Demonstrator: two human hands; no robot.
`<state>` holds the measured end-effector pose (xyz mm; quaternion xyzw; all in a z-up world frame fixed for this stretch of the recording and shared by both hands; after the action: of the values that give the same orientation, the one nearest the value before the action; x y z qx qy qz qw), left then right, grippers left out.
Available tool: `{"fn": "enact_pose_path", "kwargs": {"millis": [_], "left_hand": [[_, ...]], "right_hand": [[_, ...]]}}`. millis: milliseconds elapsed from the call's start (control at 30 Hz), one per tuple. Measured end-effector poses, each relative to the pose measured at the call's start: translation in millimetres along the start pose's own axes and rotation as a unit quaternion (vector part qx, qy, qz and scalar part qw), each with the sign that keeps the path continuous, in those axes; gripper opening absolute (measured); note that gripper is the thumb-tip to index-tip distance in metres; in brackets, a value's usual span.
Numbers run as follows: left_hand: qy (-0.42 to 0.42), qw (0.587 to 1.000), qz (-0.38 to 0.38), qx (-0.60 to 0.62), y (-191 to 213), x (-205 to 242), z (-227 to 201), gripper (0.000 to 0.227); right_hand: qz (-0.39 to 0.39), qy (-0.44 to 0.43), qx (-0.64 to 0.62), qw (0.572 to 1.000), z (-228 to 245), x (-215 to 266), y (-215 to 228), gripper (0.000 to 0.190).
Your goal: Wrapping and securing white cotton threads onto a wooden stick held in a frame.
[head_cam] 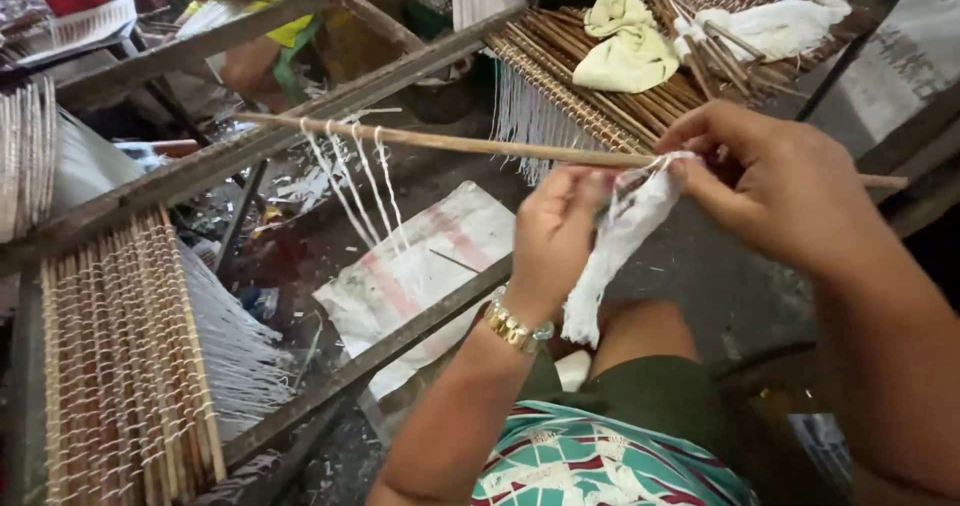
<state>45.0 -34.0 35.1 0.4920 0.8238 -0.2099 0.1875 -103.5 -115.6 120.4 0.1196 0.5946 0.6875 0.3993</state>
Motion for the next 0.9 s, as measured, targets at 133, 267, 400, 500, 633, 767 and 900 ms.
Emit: {"fn": "enact_pose_path", "kwargs": {"millis": [133, 267, 400, 500, 633, 767, 900], "left_hand": [[0.056, 0.995, 0.017, 0.086, -4, 7, -4, 0.03], [-0.096, 0.975, 0.049, -0.195, -1, 11, -5, 0.027], [0.014, 0.997, -0.07, 0.001, 21, 9, 7, 0.024], [0.044, 0.998, -0.027, 0.027, 9, 14, 7, 0.028], [-0.101, 0.977, 0.006, -0.187, 6, 15, -10, 0.025], [-0.025, 0.995, -0.05, -0.079, 31, 12, 7, 0.023], [0.038, 0.997, -0.035, 0.06, 23, 14, 2, 0.02]], "right_hand": [[0.022, -0.031, -0.023, 0.999, 5, -2, -11, 0.021], [-0.006, 0.005, -0.022, 1.0, 1, 0, -18, 0.022], [-0.036, 0.0, -0.014, 0.999, -2, 8, -15, 0.018], [-0.044, 0.006, -0.026, 0.999, 0, 9, -17, 0.017], [-0.057, 0.032, -0.012, 0.998, 2, 10, -21, 0.018], [-0.064, 0.026, -0.015, 0.997, 3, 14, -20, 0.016], [-0.047, 0.013, -0.035, 0.998, 7, 15, -19, 0.016]]}}
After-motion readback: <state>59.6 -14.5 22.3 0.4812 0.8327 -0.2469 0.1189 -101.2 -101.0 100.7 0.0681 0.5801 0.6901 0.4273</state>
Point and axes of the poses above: each hand's wrist, its own x-axis away from the middle knuckle, its own y-axis out of the back of the hand, z = x × y, the point moved 7 cm from there along -x, towards the middle knuckle, and after that the axes turned 4 degrees about x, right-handed, at the moved point
